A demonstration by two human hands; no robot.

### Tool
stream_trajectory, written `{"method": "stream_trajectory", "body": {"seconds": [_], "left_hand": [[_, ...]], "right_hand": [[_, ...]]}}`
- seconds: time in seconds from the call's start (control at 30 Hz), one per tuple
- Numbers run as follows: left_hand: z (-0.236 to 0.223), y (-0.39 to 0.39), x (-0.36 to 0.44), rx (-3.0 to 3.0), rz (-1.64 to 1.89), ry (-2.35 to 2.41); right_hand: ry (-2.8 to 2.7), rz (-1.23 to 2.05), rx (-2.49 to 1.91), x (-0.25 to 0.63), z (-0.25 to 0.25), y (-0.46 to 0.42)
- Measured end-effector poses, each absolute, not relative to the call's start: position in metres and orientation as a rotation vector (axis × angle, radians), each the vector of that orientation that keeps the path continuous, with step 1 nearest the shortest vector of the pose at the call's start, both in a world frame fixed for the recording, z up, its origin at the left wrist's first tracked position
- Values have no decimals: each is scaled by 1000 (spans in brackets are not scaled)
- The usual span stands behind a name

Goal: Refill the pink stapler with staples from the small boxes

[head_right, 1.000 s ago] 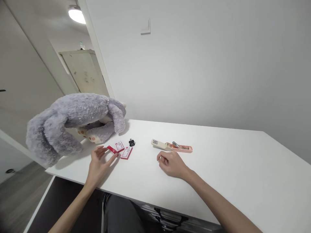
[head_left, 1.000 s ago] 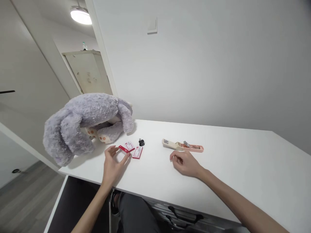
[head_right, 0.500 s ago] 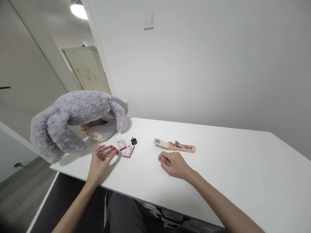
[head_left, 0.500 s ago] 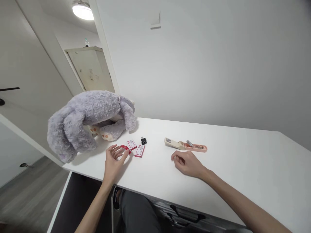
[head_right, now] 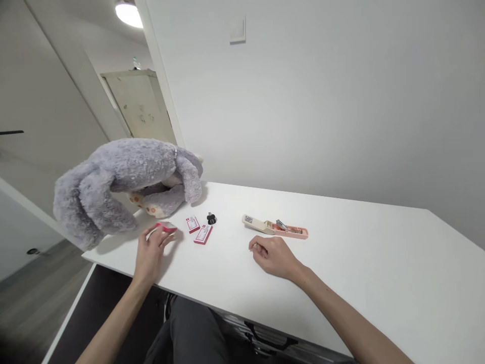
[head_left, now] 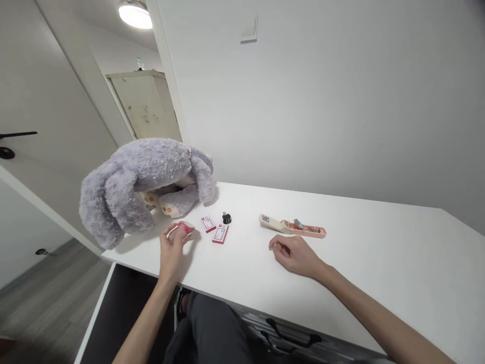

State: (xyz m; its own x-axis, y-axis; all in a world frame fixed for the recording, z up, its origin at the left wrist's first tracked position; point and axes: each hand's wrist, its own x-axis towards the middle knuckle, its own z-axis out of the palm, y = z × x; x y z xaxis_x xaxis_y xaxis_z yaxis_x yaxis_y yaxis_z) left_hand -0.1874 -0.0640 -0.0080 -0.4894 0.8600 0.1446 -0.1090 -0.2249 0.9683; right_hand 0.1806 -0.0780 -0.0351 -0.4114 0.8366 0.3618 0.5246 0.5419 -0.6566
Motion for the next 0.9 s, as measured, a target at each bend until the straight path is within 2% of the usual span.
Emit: {"method": "stream_trajectory", "body": {"seconds": [0.27,0.43,0.63,0.9], "left_hand": [[-20,-60,-184,1585,1594,1841],[-15,-39,-183,2086,1368,1898],[-17,-17,-180,2269,1144,1875],[-8,-26,-177,2231,1264,1770]], "right_hand": [[-2108,582,-1089,181,-35,-77],[-2097,608,-1093,181,-34,-77],[-2099,597,-1110,181,-34,-77],[-2108,580,-1102,181,-34,-77]]}}
